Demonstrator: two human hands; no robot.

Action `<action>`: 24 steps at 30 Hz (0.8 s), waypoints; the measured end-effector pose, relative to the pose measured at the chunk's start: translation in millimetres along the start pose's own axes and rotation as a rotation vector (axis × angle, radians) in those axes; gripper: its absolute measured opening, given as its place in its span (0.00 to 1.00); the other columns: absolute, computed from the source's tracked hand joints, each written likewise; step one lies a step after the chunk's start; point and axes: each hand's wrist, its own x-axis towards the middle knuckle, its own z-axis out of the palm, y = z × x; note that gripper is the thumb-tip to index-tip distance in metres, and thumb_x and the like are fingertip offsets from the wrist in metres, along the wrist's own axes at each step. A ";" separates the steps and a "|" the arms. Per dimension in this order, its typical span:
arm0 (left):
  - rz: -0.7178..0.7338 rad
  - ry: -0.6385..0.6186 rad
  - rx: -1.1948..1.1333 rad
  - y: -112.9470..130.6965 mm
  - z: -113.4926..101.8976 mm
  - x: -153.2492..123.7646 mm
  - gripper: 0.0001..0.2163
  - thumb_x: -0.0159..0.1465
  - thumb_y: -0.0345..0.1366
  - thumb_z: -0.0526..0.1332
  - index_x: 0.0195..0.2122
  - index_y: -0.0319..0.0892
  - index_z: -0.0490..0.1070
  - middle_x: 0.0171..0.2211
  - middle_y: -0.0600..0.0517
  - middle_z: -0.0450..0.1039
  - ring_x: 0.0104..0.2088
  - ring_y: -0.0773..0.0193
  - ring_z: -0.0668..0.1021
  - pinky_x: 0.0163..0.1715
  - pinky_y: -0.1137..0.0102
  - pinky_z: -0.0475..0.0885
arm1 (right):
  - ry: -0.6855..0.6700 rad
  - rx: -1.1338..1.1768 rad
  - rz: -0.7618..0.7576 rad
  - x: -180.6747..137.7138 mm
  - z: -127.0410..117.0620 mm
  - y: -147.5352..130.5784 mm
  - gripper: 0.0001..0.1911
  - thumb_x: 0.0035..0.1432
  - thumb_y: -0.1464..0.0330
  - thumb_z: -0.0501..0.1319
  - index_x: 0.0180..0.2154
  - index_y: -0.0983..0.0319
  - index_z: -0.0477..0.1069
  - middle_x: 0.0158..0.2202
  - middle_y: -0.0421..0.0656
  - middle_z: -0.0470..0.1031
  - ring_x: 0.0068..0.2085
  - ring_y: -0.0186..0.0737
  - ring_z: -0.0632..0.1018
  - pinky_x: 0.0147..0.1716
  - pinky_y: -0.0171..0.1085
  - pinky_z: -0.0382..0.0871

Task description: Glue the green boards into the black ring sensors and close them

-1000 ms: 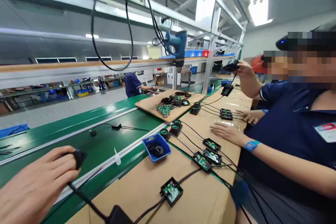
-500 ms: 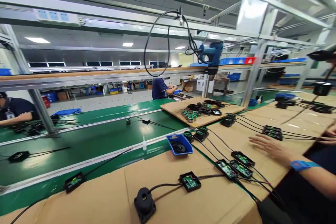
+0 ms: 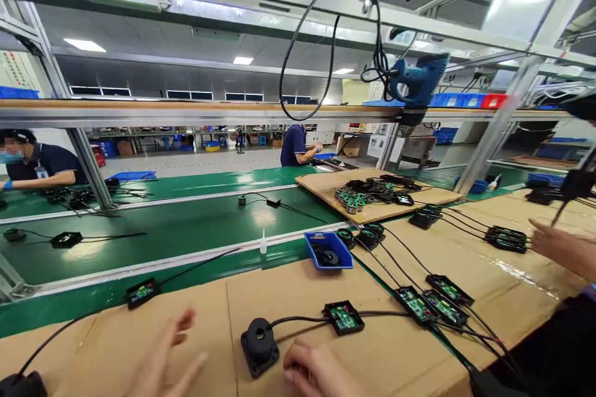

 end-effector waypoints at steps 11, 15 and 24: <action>-0.015 -0.431 0.376 6.2 101.1 37.2 0.17 0.56 0.38 0.68 0.46 0.44 0.72 0.48 0.43 0.75 0.49 0.47 0.75 0.50 0.58 0.69 | 0.184 0.456 0.121 1.7 56.2 29.3 0.25 0.66 0.53 0.53 0.57 0.58 0.69 0.53 0.51 0.73 0.53 0.48 0.75 0.54 0.42 0.70; 0.029 -0.390 0.260 -1.2 106.0 21.9 0.19 0.56 0.34 0.68 0.49 0.48 0.70 0.49 0.46 0.72 0.49 0.50 0.75 0.49 0.63 0.70 | 0.177 0.597 0.221 -6.8 64.8 24.3 0.27 0.66 0.53 0.54 0.62 0.55 0.64 0.61 0.49 0.69 0.63 0.48 0.67 0.63 0.46 0.62; -0.220 -0.486 -0.135 -7.2 104.7 12.0 0.25 0.57 0.51 0.67 0.51 0.47 0.64 0.54 0.45 0.64 0.55 0.50 0.69 0.54 0.61 0.65 | 0.206 0.865 0.304 -5.9 68.0 6.0 0.30 0.65 0.49 0.54 0.63 0.54 0.63 0.64 0.48 0.66 0.64 0.49 0.67 0.64 0.51 0.59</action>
